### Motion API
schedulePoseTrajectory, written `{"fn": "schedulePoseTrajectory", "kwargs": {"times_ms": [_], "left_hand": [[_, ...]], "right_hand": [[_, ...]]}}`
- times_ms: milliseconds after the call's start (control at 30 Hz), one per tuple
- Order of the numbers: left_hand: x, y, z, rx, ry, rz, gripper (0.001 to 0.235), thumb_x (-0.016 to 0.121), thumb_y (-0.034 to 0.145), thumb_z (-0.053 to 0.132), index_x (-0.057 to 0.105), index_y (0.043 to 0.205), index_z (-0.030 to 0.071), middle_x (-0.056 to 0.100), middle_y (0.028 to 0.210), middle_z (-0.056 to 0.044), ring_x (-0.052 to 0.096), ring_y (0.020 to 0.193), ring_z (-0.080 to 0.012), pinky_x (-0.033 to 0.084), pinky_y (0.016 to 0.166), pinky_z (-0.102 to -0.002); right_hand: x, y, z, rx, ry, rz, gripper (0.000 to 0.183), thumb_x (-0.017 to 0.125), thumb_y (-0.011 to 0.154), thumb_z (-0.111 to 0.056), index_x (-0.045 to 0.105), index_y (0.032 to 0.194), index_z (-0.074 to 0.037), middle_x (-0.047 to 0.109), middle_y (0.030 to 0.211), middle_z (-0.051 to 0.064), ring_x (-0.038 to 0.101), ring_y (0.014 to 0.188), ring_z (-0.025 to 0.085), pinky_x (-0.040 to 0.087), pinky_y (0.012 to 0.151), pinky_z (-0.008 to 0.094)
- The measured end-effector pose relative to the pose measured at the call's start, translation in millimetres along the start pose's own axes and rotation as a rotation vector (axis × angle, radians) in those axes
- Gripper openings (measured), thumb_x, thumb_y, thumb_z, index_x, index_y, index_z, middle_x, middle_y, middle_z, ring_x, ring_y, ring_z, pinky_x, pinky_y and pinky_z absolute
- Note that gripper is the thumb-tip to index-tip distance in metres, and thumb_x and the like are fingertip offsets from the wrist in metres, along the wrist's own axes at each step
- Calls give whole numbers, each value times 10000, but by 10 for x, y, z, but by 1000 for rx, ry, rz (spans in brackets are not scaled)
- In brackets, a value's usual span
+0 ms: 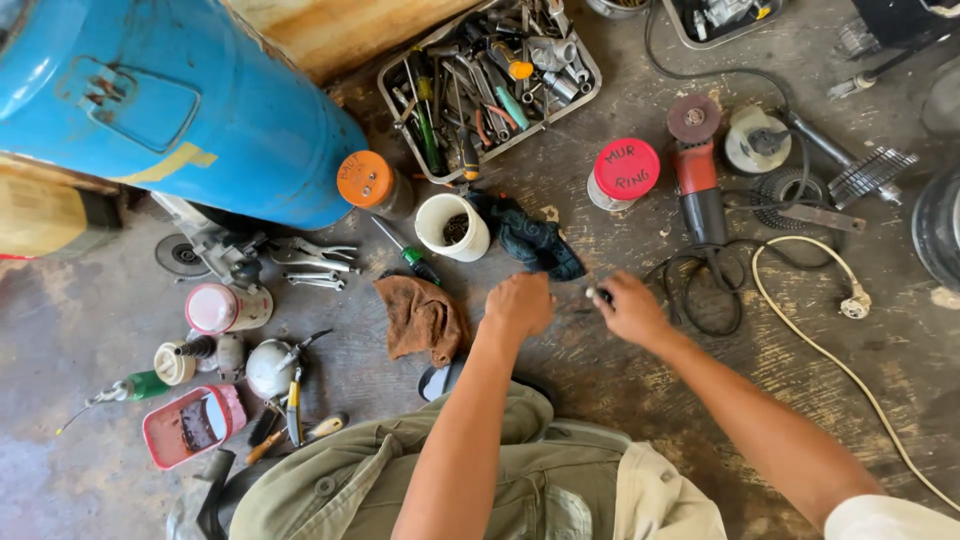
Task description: Repairing and assembling motorcycle engine components using various hand tools
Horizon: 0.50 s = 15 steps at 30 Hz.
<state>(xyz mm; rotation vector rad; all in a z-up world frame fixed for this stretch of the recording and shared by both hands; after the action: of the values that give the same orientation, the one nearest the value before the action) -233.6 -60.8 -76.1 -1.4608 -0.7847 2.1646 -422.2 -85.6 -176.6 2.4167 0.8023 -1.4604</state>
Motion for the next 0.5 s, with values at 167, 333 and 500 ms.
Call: {"fn": "schedulePoseTrajectory", "kwargs": {"times_ms": [167,333,500], "left_hand": [[-487,-514,237,121,-322,46,635,657,890,395,539,1416,58,642,1341,-222,598,1261,-453,495,1058,-583],[-857,-747,512,240,-614,155,751,602,942,370,325,1538,7,614,1285,-357,567,1224,-551,470,1030,-692],[-751,-528,159,206,-608,292,473,592,966,341,556,1387,130,769,990,-149,725,1015,-367,570,901,-528]], "right_hand": [[-1128,175,-606,265,560,111,296,803,855,-246,753,1073,-53,724,947,181,692,924,332,548,771,423],[-1269,420,-1018,355,992,104,194,787,894,-191,785,1066,-101,742,854,96,685,762,157,533,640,305],[-1422,632,-928,255,1189,221,312,770,897,-63,735,1207,-54,695,916,89,638,806,146,549,694,257]]}}
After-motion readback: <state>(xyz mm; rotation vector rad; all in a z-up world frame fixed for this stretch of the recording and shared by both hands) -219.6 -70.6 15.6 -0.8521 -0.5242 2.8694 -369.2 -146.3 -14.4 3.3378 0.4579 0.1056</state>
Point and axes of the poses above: each hand's wrist, its own y-axis towards the middle knuckle, its own x-axis out of the palm, z = x × y, the point moved 9 cm from there along y, towards the middle knuckle
